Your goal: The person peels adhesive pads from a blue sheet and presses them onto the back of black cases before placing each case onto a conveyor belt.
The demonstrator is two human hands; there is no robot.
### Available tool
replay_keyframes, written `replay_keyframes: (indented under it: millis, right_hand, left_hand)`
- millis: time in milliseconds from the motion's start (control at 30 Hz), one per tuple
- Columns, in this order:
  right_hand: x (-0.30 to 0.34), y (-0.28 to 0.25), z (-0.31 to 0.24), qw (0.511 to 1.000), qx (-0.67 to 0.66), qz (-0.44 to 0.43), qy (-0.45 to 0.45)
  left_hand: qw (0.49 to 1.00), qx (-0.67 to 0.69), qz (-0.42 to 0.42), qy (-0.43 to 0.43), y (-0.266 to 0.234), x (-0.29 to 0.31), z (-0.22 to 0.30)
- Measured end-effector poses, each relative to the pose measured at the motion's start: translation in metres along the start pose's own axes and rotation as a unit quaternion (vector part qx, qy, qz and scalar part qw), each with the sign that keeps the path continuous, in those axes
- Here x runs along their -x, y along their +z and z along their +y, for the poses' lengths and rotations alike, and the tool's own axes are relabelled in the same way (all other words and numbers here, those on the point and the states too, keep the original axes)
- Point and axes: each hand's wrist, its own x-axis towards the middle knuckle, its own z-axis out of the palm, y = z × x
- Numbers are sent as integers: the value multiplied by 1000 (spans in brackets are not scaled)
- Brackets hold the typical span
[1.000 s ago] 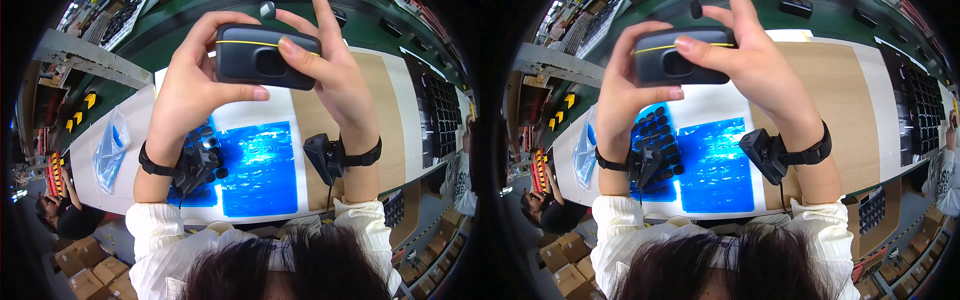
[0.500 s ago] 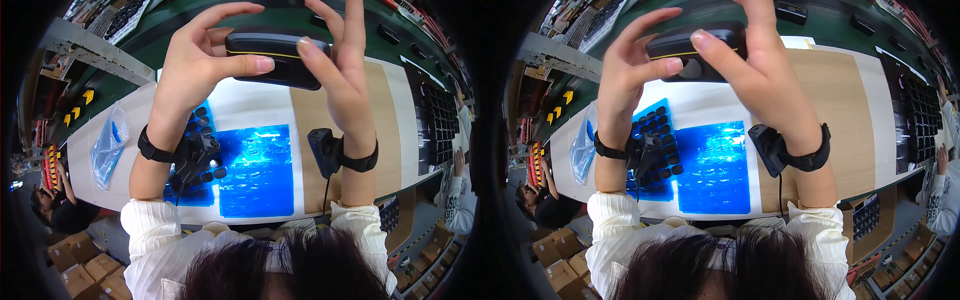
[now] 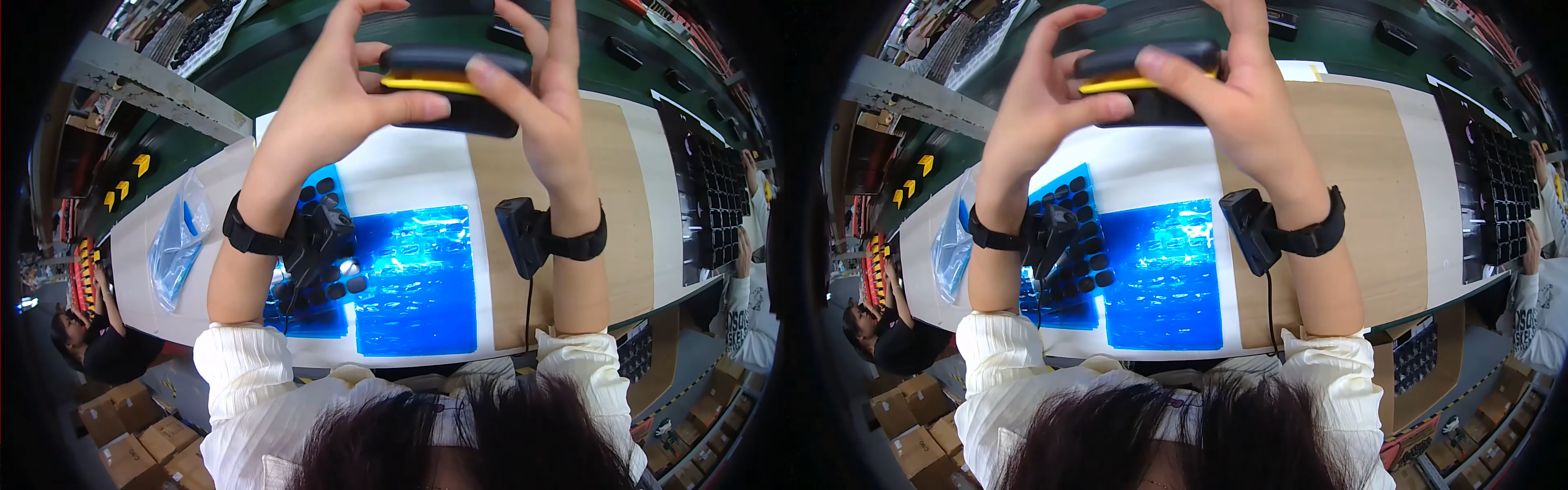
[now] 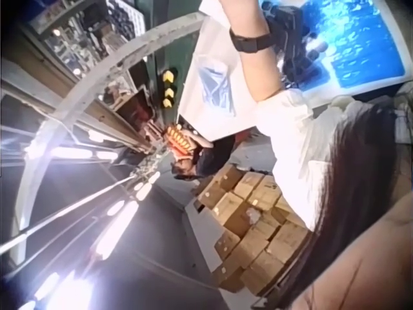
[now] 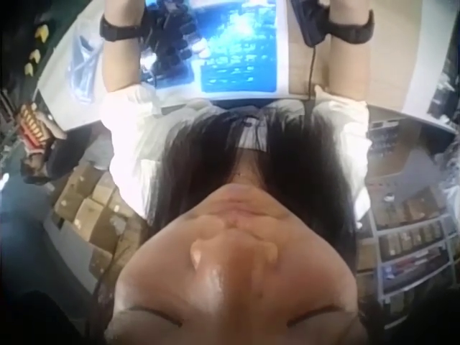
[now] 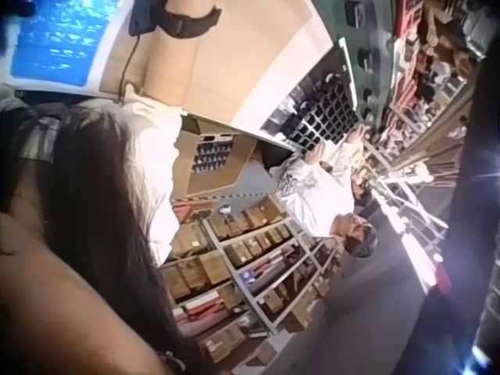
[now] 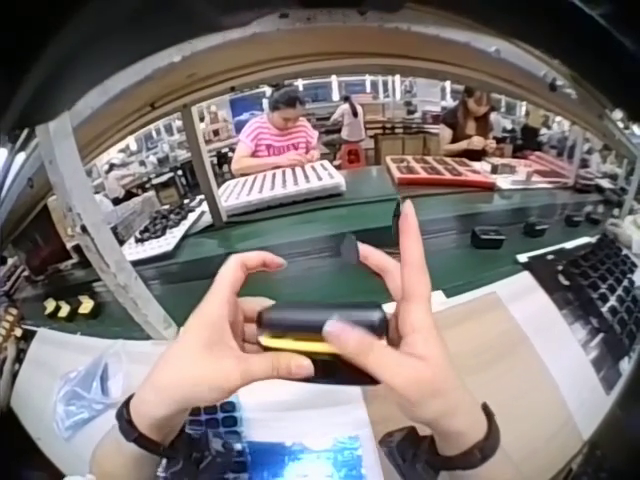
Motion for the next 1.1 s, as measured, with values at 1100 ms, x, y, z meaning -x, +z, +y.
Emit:
replay_keyframes:
  millis: [1100]
  right_hand:
    - [-43, -103, 26, 926, -105, -75, -356]
  left_hand:
    - [757, -643, 5, 116, 15, -257, -160]
